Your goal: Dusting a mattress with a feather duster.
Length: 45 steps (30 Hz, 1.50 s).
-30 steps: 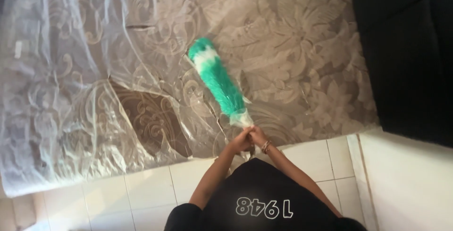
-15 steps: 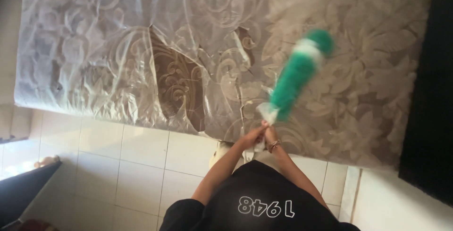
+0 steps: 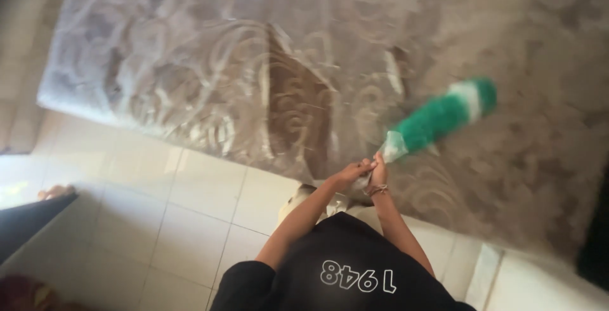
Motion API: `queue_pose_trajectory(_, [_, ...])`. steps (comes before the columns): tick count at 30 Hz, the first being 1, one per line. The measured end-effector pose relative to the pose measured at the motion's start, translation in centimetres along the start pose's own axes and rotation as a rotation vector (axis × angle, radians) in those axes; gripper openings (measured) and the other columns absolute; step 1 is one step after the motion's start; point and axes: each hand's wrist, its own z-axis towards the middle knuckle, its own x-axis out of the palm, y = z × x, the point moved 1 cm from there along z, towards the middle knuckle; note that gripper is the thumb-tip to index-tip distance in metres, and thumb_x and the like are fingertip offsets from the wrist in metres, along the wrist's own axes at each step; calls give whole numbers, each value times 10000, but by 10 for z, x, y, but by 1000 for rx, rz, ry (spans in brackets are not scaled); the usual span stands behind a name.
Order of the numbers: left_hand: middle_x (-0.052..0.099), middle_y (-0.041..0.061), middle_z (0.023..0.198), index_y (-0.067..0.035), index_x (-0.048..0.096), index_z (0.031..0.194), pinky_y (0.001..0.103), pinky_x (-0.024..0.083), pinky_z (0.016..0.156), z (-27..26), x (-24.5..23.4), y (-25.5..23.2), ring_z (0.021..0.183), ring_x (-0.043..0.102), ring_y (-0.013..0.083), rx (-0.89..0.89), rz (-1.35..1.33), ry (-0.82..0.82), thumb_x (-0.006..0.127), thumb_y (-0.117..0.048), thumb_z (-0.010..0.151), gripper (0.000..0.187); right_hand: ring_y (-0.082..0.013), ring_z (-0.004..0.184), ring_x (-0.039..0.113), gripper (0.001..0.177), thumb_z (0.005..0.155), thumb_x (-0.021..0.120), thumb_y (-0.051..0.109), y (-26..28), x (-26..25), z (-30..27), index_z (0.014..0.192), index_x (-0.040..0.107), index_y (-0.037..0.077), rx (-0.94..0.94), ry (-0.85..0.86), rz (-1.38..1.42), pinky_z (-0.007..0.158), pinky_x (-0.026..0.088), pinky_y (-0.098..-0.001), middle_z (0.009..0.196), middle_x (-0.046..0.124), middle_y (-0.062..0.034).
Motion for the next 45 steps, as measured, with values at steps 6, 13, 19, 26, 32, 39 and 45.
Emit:
queue_pose_trajectory(6, [599,-60,1122,-232,647,1187,431,406,881,-86,-131,26,1040,514,126,-124,-207,-273,589,-731,849,605,-173,513,546,354,1021,561,419,-137,95,48,848,568,109,70,225,-544,475,432,-329,634,576,-40])
queue_pose_trajectory(13, [517,-10,833,-157,549,911,392,440,743,-142,-195,89,799,515,199,513,-1148,332,562,-525,1059,397,-154,432,492,408,1012,468,395,-205,153,-11,786,627,95,485,527,-1116,393,377,-331,594,563,-29])
queue_pose_trajectory(19, [599,-3,837,-145,650,1041,319,498,793,-157,-160,33,790,550,157,203,-660,-15,628,-649,865,534,-112,450,431,408,1028,513,411,-170,128,-28,758,648,136,242,653,-1091,405,345,-292,597,504,7])
queue_pose_trajectory(26, [584,-52,829,-138,704,925,287,398,685,-104,-140,29,765,494,113,199,-218,-202,642,-638,907,504,-101,545,481,333,991,633,345,-161,95,17,729,539,163,-87,90,-440,487,403,-290,652,504,43])
queue_pose_trajectory(32, [501,-44,733,-208,615,840,316,360,573,-103,-138,96,655,458,140,9,-634,-64,691,-722,936,528,-135,616,547,286,963,628,285,-186,64,6,796,665,55,56,329,-871,543,430,-321,703,602,-17])
queue_pose_trajectory(39, [635,-5,814,-145,668,953,300,364,557,-116,-110,47,692,539,156,99,-515,9,700,-654,921,511,-89,729,632,230,977,602,217,-176,44,-3,887,736,53,-227,447,-767,646,513,-273,804,701,4])
queue_pose_trajectory(45, [550,85,693,29,663,926,321,371,503,-92,-94,14,575,514,195,56,-65,-21,688,-657,910,686,-130,583,488,287,1028,601,297,-156,26,0,830,611,89,-214,54,-372,484,378,-321,699,551,3])
